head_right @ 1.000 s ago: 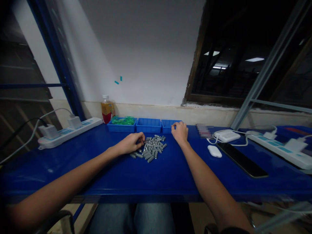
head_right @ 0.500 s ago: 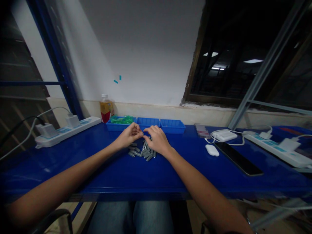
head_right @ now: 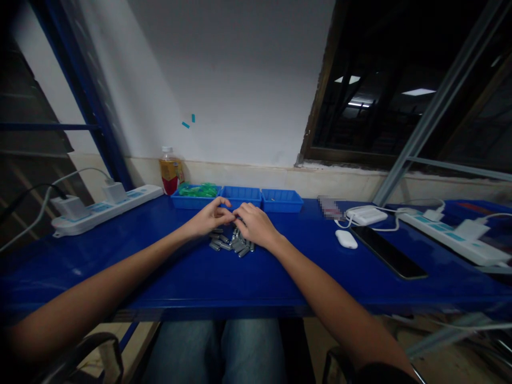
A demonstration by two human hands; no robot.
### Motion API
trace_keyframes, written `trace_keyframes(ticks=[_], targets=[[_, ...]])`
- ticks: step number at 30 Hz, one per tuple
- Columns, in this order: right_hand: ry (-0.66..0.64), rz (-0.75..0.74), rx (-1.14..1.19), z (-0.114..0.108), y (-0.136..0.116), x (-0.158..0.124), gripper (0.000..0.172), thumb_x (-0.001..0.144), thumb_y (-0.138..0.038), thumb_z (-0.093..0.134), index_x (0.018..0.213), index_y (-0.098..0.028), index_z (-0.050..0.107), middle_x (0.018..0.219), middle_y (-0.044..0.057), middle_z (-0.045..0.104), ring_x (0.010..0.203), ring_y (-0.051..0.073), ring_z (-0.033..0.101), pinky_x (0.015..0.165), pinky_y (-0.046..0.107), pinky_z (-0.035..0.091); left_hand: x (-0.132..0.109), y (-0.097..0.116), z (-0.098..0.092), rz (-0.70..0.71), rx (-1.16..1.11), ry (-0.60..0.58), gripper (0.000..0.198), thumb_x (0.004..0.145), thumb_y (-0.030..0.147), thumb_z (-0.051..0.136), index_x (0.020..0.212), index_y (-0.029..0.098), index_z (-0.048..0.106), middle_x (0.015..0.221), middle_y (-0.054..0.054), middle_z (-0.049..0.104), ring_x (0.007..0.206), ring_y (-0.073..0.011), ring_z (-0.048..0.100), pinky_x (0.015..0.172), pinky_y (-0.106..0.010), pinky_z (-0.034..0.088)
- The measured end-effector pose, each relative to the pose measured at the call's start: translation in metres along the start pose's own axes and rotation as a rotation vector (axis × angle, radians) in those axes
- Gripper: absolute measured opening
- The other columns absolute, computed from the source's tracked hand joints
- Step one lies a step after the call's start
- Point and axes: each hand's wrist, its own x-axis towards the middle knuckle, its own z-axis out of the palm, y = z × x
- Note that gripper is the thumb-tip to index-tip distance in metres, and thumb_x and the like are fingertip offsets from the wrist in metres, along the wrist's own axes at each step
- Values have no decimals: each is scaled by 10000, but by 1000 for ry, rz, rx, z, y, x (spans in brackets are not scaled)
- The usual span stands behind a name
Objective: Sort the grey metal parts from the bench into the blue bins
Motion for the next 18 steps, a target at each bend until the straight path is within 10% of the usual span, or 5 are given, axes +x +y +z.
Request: trace_keyframes(ticks=[9, 18], targets=[[300, 440, -241, -9, 67, 2, 192, 880, -296, 480, 866, -156, 610, 884, 89, 588, 898, 212, 509, 828, 313, 369, 1, -5, -7, 50, 872, -41, 207, 789, 265, 523, 873, 165, 683, 808, -53, 699, 697, -166, 622, 633, -239, 430], [213, 740, -340, -6, 106, -16, 296, 860, -401, 485, 897, -169, 666, 928, 115, 614, 945, 259, 480, 786, 353, 357, 0, 1, 5, -59, 1091, -2, 214, 722, 218, 517, 791, 222, 719, 786, -40, 719, 730, -206, 649, 618, -249, 426]])
